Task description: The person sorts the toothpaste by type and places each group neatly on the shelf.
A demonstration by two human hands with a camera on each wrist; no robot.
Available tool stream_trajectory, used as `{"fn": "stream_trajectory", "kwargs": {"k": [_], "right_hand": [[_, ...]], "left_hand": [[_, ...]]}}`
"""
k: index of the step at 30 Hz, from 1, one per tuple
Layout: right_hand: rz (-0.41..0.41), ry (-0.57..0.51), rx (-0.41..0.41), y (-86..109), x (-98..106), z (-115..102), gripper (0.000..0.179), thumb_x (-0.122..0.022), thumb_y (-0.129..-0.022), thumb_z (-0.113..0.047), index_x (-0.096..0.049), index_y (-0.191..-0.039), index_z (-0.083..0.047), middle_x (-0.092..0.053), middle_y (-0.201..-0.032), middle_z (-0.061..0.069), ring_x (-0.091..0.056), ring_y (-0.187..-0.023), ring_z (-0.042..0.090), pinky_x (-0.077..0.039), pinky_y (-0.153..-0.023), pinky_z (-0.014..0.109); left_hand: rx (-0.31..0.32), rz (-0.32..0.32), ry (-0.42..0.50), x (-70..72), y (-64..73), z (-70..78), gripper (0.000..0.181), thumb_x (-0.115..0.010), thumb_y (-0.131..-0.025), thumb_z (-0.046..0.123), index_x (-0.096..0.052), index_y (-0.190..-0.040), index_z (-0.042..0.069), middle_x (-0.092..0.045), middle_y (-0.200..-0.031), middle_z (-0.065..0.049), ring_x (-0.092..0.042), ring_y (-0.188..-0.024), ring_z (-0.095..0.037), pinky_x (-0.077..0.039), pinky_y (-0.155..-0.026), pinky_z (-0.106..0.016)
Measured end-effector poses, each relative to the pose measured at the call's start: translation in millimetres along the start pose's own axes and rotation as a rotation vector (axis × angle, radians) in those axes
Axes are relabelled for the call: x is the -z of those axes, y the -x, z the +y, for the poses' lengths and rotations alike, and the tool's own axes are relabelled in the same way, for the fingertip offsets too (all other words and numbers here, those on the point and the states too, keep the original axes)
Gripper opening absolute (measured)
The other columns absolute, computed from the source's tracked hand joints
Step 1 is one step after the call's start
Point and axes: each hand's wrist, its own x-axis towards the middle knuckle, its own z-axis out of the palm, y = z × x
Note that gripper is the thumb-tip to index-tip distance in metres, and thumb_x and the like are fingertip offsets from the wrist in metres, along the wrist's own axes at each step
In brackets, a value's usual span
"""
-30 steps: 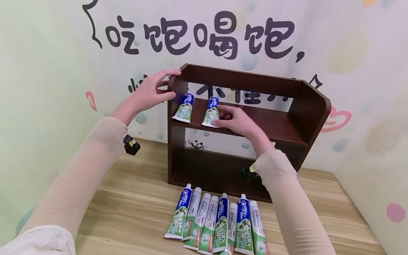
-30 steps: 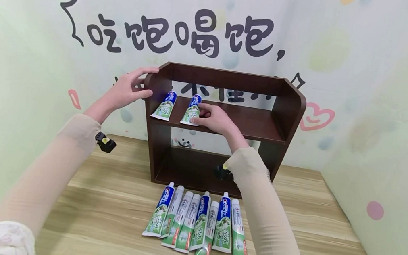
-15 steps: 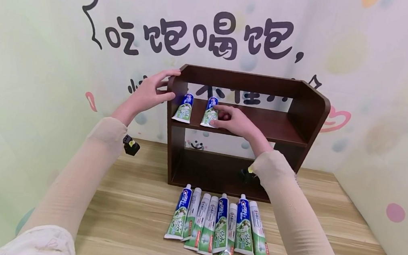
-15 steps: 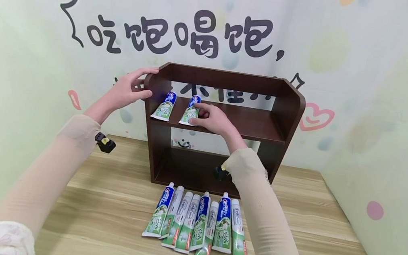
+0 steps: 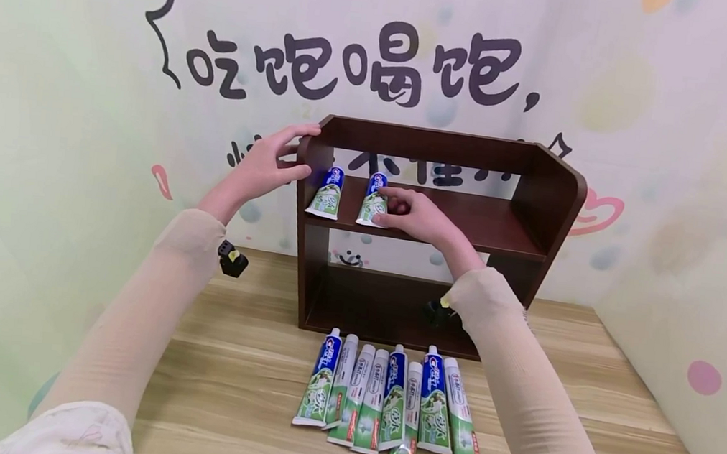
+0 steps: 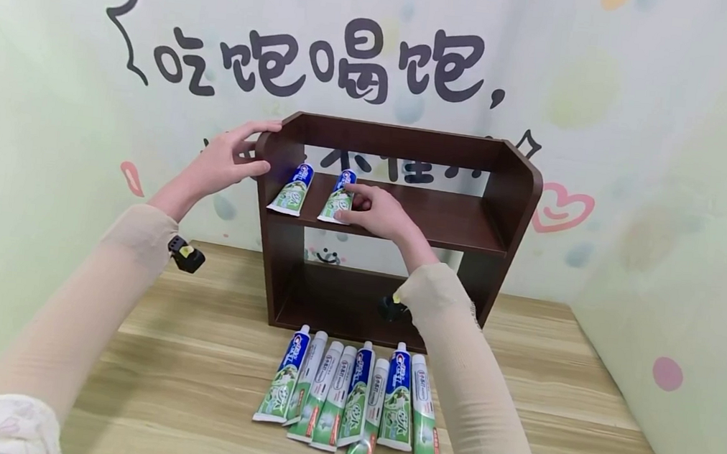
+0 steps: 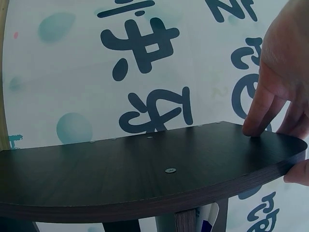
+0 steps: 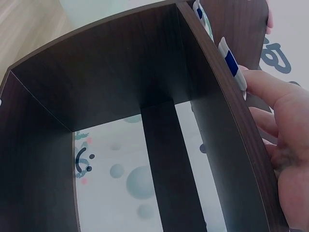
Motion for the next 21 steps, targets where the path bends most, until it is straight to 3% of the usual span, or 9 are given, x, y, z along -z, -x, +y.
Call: {"fn": "stream_trajectory", "kwargs": {"k": [10, 21], "right_hand": [[0.001, 0.002, -0.01, -0.8, -1, 1, 0.065, -0.07, -0.091, -0.036, -0.044, -0.149, -0.021, -0.054, -0.12, 0.01, -0.046, -0.104, 0.024, -0.042, -0.084, 0.034], [0.003, -0.026, 0.0, -2.4, -2, 2, 0.064, -0.07, -0.091, -0.035, -0.046, -0.148, -0.02, -0.055, -0.121, 0.01, -0.047, -0.105, 0.024, -0.043, -0.085, 0.033]], "left_hand": [[-0.017, 0.013, -0.01, -1.8, -13.5, -35.0, 0.058, -0.064, -0.093, 0.007, -0.045, -0.147, 0.016, -0.038, -0.159, -0.002, -0.045, -0.14, -0.04, -0.046, -0.11, -0.051], [-0.026, 0.019, -0.013, -2.4, -15.1, -38.6, 0.058, -0.063, -0.093, 0.006, -0.044, -0.147, 0.014, -0.038, -0.16, -0.002, -0.045, -0.14, -0.04, -0.047, -0.109, -0.052]]}}
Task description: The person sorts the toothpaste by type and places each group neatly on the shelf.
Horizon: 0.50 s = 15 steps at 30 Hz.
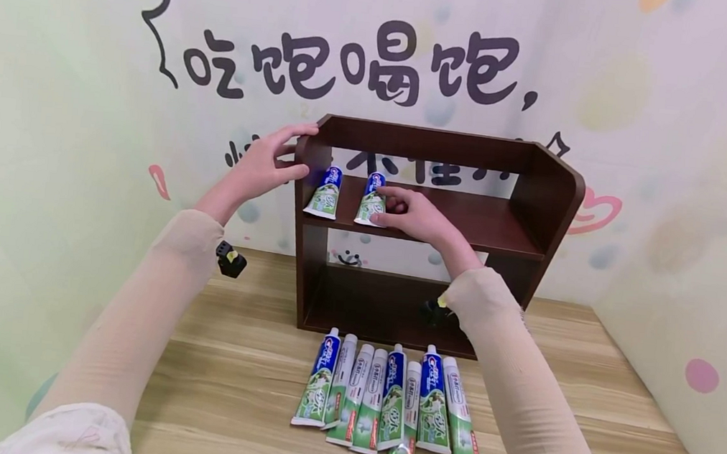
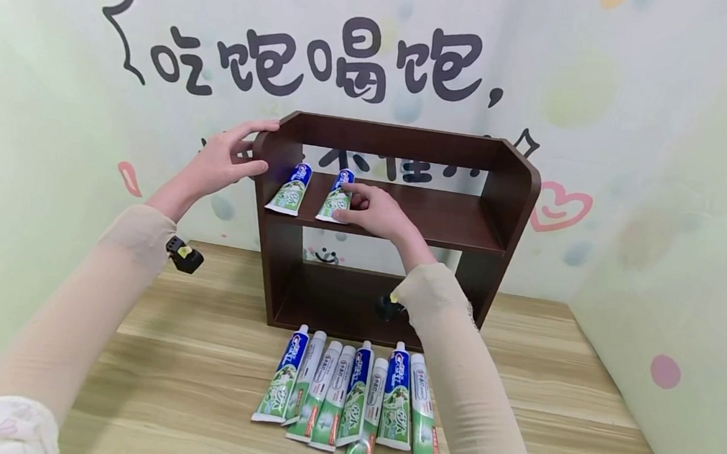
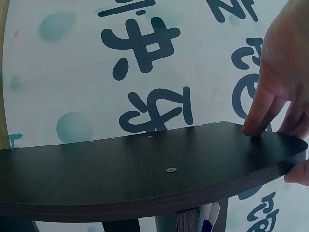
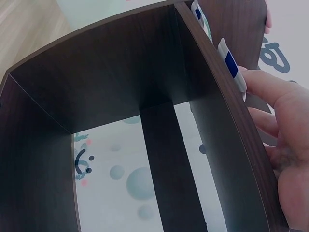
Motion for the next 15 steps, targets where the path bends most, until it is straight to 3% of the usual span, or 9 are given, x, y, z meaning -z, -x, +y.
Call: {"fn": "stream_trajectory", "kwargs": {"k": [10, 15], "right_hand": [[-0.006, -0.011, -0.014, 1.0, 0.9, -0.9, 0.065, -0.07, -0.091, -0.035, -0.044, -0.149, -0.02, -0.055, -0.126, 0.01, -0.048, -0.108, 0.025, -0.046, -0.091, 0.035], [0.001, -0.022, -0.014, -0.5, 0.7, -2.2, 0.073, -0.072, -0.089, -0.034, -0.039, -0.152, -0.017, -0.053, -0.135, 0.011, -0.049, -0.114, 0.026, -0.047, -0.101, 0.04]], "left_hand": [[-0.009, 0.004, -0.008, 0.1, 0.4, -3.2, 0.057, -0.063, -0.094, 0.01, -0.044, -0.147, 0.018, -0.038, -0.159, 0.001, -0.045, -0.141, -0.036, -0.047, -0.11, -0.049], [-0.006, 0.003, 0.014, 0.4, 0.3, -3.1, 0.057, -0.063, -0.094, 0.01, -0.045, -0.147, 0.018, -0.038, -0.159, 0.001, -0.044, -0.142, -0.037, -0.047, -0.11, -0.05]]}}
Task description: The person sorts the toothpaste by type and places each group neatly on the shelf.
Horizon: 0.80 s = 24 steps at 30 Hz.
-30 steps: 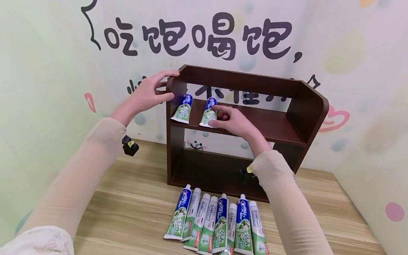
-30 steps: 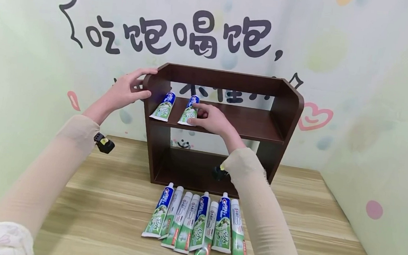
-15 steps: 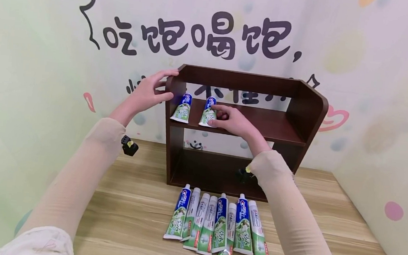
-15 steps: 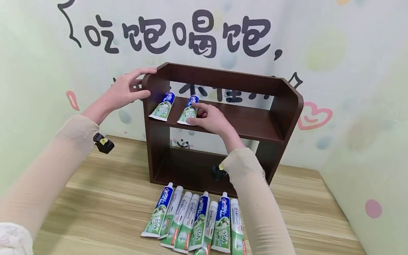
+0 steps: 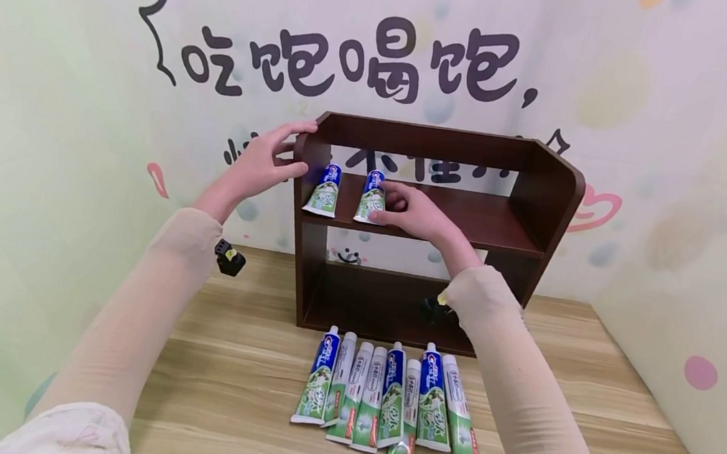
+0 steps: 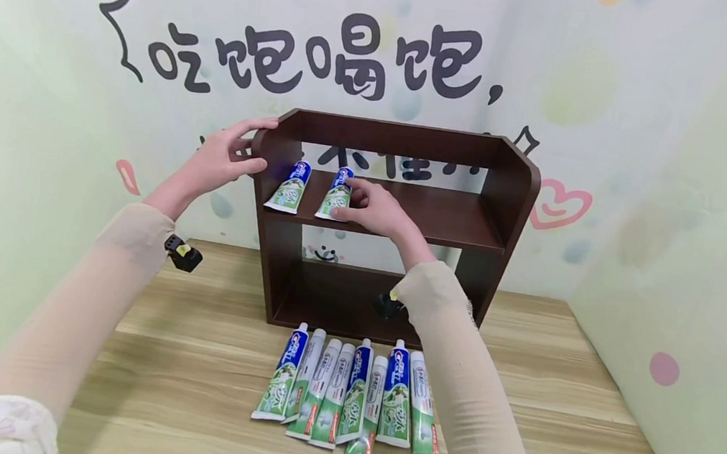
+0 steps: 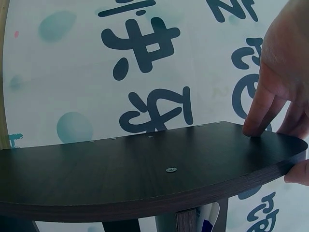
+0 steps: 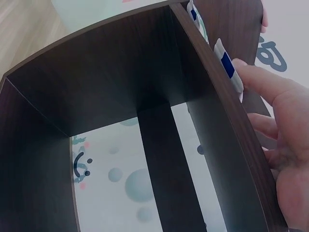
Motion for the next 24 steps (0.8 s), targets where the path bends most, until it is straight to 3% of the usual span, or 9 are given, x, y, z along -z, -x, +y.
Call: {"fn": "stream_trajectory", "kwargs": {"k": [5, 8, 15, 24], "right_hand": [[0.001, -0.024, 0.004, -1.8, 2, -2, 0.082, -0.072, -0.089, -0.036, -0.029, -0.156, -0.015, -0.045, -0.148, 0.014, -0.048, -0.127, 0.03, -0.043, -0.113, 0.047], [0.006, -0.032, -0.023, -0.7, 5, -6, 0.085, -0.071, -0.089, -0.041, -0.025, -0.158, -0.02, -0.037, -0.154, 0.013, -0.045, -0.134, 0.03, -0.041, -0.115, 0.049], [0.044, 0.005, -0.072, 4.0, 18, -16, 0.089, -0.07, -0.087, -0.05, -0.021, -0.158, -0.031, -0.023, -0.16, 0.013, -0.045, -0.137, 0.028, -0.039, -0.116, 0.053], [0.098, -0.029, -0.035, 15.7, 33, -25, 0.088, -0.071, -0.087, -0.048, -0.019, -0.157, -0.035, -0.022, -0.159, 0.008, -0.039, -0.137, 0.025, -0.043, -0.113, 0.053]], "left_hand": [[0.01, -0.002, -0.005, 0.3, -0.2, 2.2, 0.058, -0.064, -0.093, 0.009, -0.045, -0.147, 0.017, -0.038, -0.16, 0.0, -0.044, -0.142, -0.038, -0.047, -0.11, -0.05], [0.018, -0.005, -0.006, 0.2, 1.0, 7.5, 0.058, -0.063, -0.093, 0.007, -0.044, -0.147, 0.014, -0.037, -0.16, -0.003, -0.043, -0.142, -0.04, -0.047, -0.11, -0.051], [0.031, -0.026, -0.003, 2.5, 11.5, 37.8, 0.057, -0.06, -0.093, 0.003, -0.042, -0.147, 0.005, -0.035, -0.16, -0.011, -0.041, -0.141, -0.044, -0.044, -0.11, -0.054], [0.024, -0.024, -0.014, 2.0, 11.1, 38.2, 0.057, -0.059, -0.094, 0.002, -0.042, -0.148, 0.007, -0.035, -0.16, -0.011, -0.042, -0.141, -0.046, -0.044, -0.11, -0.056]]}}
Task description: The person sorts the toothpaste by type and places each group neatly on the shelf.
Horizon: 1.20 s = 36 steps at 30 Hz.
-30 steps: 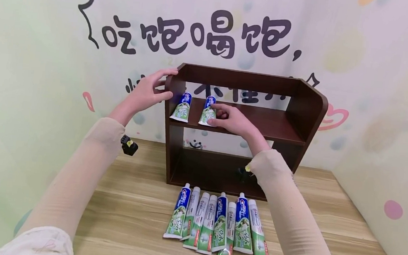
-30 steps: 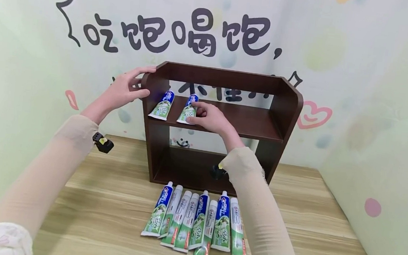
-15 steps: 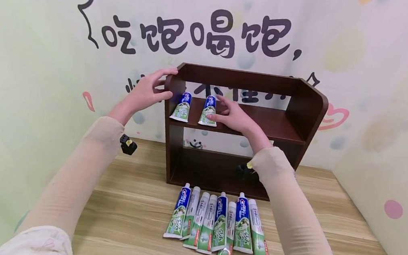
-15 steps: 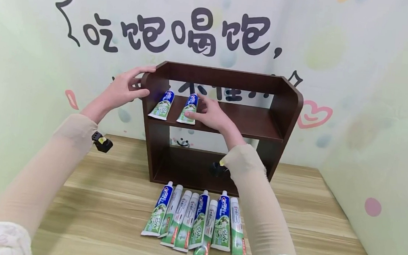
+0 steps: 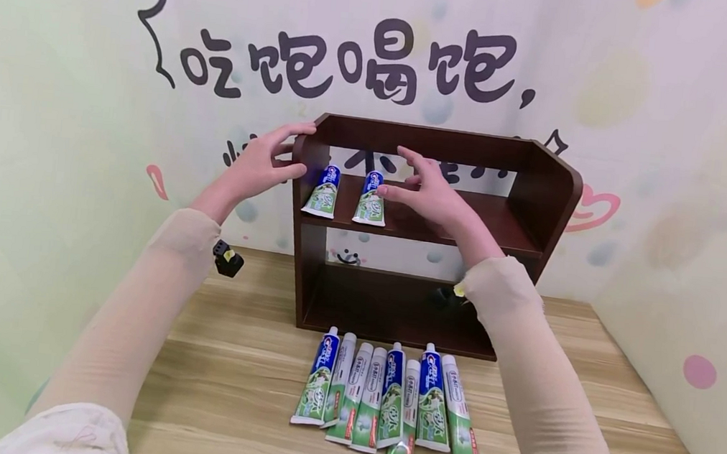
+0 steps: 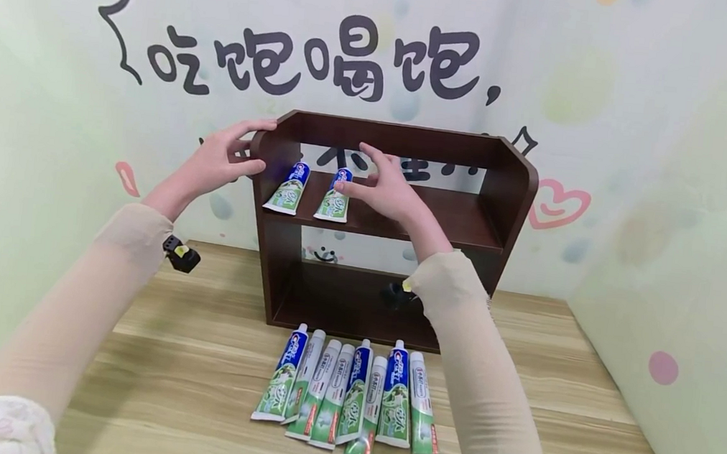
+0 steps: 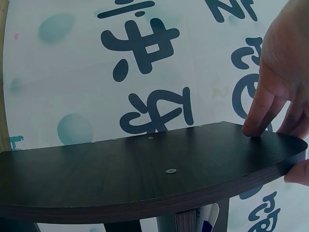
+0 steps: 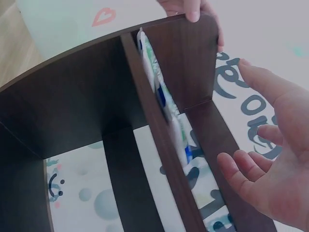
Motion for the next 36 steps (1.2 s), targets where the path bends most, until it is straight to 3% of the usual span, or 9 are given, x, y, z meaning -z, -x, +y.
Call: {"fn": "stream_trajectory", "kwargs": {"k": [10, 18, 23, 28, 36], "right_hand": [[0.087, -0.022, 0.023, 12.9, 14, -7, 0.094, -0.073, -0.084, -0.049, -0.015, -0.157, -0.037, -0.025, -0.159, 0.006, -0.038, -0.14, 0.025, -0.044, -0.11, 0.051], [0.136, -0.049, 0.08, 30.1, 17, -5, 0.093, -0.074, -0.085, -0.044, -0.017, -0.157, -0.035, -0.028, -0.159, 0.007, -0.038, -0.14, 0.026, -0.044, -0.113, 0.048], [0.16, -0.083, 0.116, 44.3, 14, -1, 0.091, -0.075, -0.085, -0.038, -0.02, -0.157, -0.034, -0.031, -0.157, 0.008, -0.04, -0.135, 0.026, -0.047, -0.11, 0.046], [0.18, -0.09, 0.134, 58.1, 10, 1, 0.09, -0.076, -0.086, -0.034, -0.021, -0.157, -0.034, -0.032, -0.157, 0.007, -0.041, -0.133, 0.025, -0.051, -0.106, 0.046], [0.222, -0.078, 0.151, 81.4, 0, 10, 0.09, -0.076, -0.085, -0.036, -0.021, -0.156, -0.036, -0.034, -0.156, 0.004, -0.043, -0.131, 0.023, -0.052, -0.105, 0.046]], "left_hand": [[-0.007, 0.018, 0.005, -2.4, -12.1, -32.1, 0.058, -0.064, -0.093, 0.007, -0.045, -0.147, 0.015, -0.037, -0.16, -0.002, -0.044, -0.141, -0.039, -0.048, -0.108, -0.052], [-0.018, 0.012, 0.019, -2.9, -11.9, -33.4, 0.058, -0.065, -0.093, 0.008, -0.045, -0.147, 0.018, -0.037, -0.16, 0.0, -0.046, -0.14, -0.038, -0.048, -0.107, -0.052], [-0.021, 0.016, 0.012, -3.2, -11.2, -30.3, 0.058, -0.063, -0.093, 0.004, -0.044, -0.147, 0.014, -0.037, -0.16, -0.003, -0.047, -0.139, -0.039, -0.047, -0.107, -0.053], [-0.023, 0.019, 0.009, -3.4, -13.1, -36.3, 0.058, -0.064, -0.093, 0.007, -0.045, -0.147, 0.017, -0.037, -0.16, 0.0, -0.047, -0.139, -0.037, -0.048, -0.107, -0.052], [-0.023, 0.015, 0.022, -3.1, -12.4, -36.6, 0.057, -0.063, -0.094, 0.008, -0.044, -0.147, 0.015, -0.037, -0.16, 0.001, -0.047, -0.139, -0.036, -0.048, -0.107, -0.051]]}}
